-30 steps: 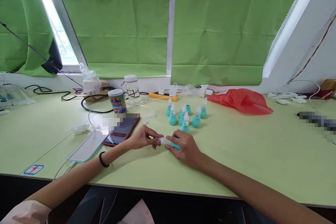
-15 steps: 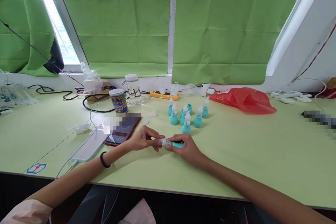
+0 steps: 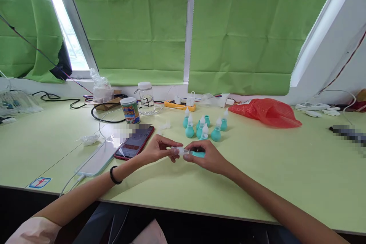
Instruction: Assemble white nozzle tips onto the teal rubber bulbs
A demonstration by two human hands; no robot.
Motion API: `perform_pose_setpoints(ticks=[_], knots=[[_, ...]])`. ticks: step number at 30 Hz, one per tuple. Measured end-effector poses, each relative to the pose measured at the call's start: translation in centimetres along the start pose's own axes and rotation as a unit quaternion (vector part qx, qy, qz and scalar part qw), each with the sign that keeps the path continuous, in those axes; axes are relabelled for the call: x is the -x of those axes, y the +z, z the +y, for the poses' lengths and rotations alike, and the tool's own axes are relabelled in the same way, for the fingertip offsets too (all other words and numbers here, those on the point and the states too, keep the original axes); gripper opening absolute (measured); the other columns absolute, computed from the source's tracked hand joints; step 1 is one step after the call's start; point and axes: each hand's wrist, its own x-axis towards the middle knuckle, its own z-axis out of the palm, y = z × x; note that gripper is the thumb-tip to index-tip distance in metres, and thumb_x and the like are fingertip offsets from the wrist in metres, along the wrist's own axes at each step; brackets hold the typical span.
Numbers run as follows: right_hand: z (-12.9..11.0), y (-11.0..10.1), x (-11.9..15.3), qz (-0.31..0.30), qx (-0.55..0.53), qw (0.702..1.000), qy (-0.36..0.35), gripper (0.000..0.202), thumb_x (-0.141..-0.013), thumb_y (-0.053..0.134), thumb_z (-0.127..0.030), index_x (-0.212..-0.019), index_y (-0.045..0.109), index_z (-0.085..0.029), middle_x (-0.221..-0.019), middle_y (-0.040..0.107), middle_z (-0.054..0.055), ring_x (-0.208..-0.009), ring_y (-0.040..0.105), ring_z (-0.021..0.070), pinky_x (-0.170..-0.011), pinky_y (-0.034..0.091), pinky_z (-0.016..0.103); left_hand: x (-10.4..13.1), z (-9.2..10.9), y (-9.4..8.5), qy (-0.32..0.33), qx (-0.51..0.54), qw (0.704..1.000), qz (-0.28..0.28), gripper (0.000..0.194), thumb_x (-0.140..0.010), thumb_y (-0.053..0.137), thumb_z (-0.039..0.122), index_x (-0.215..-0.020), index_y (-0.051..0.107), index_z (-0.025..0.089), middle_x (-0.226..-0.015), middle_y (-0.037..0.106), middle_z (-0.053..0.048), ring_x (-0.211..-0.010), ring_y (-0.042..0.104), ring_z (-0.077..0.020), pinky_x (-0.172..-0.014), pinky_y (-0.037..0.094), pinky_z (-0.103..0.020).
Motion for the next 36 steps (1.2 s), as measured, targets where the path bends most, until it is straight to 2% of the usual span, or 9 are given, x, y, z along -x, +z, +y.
perform_pose_setpoints(ticks=[5,10,16,22,25,29,32,34,36], knots=[[-1.6,-4.6,1.1,-0.018,0.063,0.998,0.002,0.027,-0.064,0.059,-0.039,-0.079,0.062,-0.017,-0.079,0.062,0.004,-0.072,0.056,0.0174,-0.069,0.045,0.029,-0.3,1.4,-1.1,0.045,0.014,0.997,0.054,0.039,-0.068,0.055,0.036,-0.093,0.059,0.006,-0.068,0.061,-0.008,-0.059,0.056,-0.0125,-0.058,0.05,-0.028],[0.8,-10.0,2.4,0.058,0.108,0.991,0.05,0.029,-0.061,0.061,-0.04,-0.082,0.058,-0.02,-0.077,0.062,0.005,-0.079,0.056,0.0218,-0.072,0.046,0.034,-0.9,1.2,-2.5,0.051,-0.102,0.982,0.154,0.036,-0.07,0.05,0.033,-0.094,0.058,0.006,-0.067,0.061,-0.007,-0.059,0.054,-0.011,-0.057,0.048,-0.024],[6.4,-13.2,2.4,0.205,0.18,0.951,0.143,0.028,-0.058,0.062,-0.039,-0.079,0.054,-0.022,-0.077,0.062,0.007,-0.077,0.058,0.0285,-0.065,0.047,0.039,-1.6,2.2,-4.7,0.073,-0.412,0.884,0.206,0.029,-0.072,0.043,0.026,-0.094,0.059,0.014,-0.071,0.061,-0.003,-0.063,0.053,-0.0106,-0.06,0.044,-0.022],[9.7,-13.7,1.7,0.185,0.24,0.949,0.092,0.021,-0.061,0.057,-0.041,-0.071,0.055,-0.023,-0.067,0.061,0.004,-0.066,0.06,0.0272,-0.054,0.046,0.036,-2.1,1.6,-7.1,0.041,-0.678,0.725,0.112,0.028,-0.07,0.046,0.026,-0.093,0.059,0.017,-0.081,0.059,-0.005,-0.083,0.049,-0.0201,-0.071,0.04,-0.029],[10.4,-13.8,1.6,0.192,0.292,0.936,0.037,0.021,-0.063,0.056,-0.043,-0.071,0.054,-0.024,-0.062,0.061,0.002,-0.057,0.06,0.0238,-0.047,0.045,0.033,-2.2,0.4,-7.5,0.023,-0.73,0.68,0.068,0.032,-0.071,0.046,0.025,-0.1,0.055,0.016,-0.085,0.057,-0.008,-0.086,0.046,-0.0221,-0.072,0.038,-0.031],[9.0,-13.2,1.3,0.278,0.416,0.865,-0.036,0.03,-0.062,0.056,-0.047,-0.08,0.054,-0.024,-0.067,0.061,0.003,-0.052,0.058,0.0231,-0.042,0.043,0.034,-2.9,-0.4,-7.7,-0.008,-0.752,0.655,0.071,0.036,-0.073,0.043,0.029,-0.106,0.05,0.016,-0.091,0.053,-0.011,-0.091,0.042,-0.0258,-0.069,0.038,-0.035],[5.9,-11.1,1.0,0.385,0.483,0.779,-0.113,0.028,-0.065,0.055,-0.041,-0.087,0.053,-0.024,-0.081,0.06,0.006,-0.073,0.056,0.0264,-0.057,0.045,0.039,-4.1,-0.7,-8.4,-0.05,-0.747,0.657,0.083,0.034,-0.077,0.037,0.031,-0.104,0.051,0.014,-0.094,0.052,-0.014,-0.098,0.038,-0.0287,-0.071,0.037,-0.039],[3.5,-8.9,0.8,0.383,0.478,0.758,-0.224,0.019,-0.069,0.055,-0.032,-0.085,0.053,-0.023,-0.086,0.059,0.006,-0.081,0.054,0.0234,-0.067,0.044,0.037,-5.1,-1.0,-9.1,-0.078,-0.734,0.671,0.077,0.033,-0.077,0.037,0.031,-0.101,0.052,0.013,-0.095,0.053,-0.014,-0.1,0.038,-0.0292,-0.072,0.036,-0.041],[1.4,-6.2,0.5,0.307,0.454,0.783,-0.294,0.012,-0.07,0.054,-0.024,-0.082,0.053,-0.022,-0.088,0.058,0.006,-0.082,0.054,0.0199,-0.07,0.044,0.034,-6.2,-1.6,-9.8,-0.094,-0.721,0.683,0.07,0.032,-0.076,0.04,0.032,-0.1,0.052,0.014,-0.095,0.054,-0.014,-0.099,0.04,-0.0283,-0.073,0.037,-0.041]])
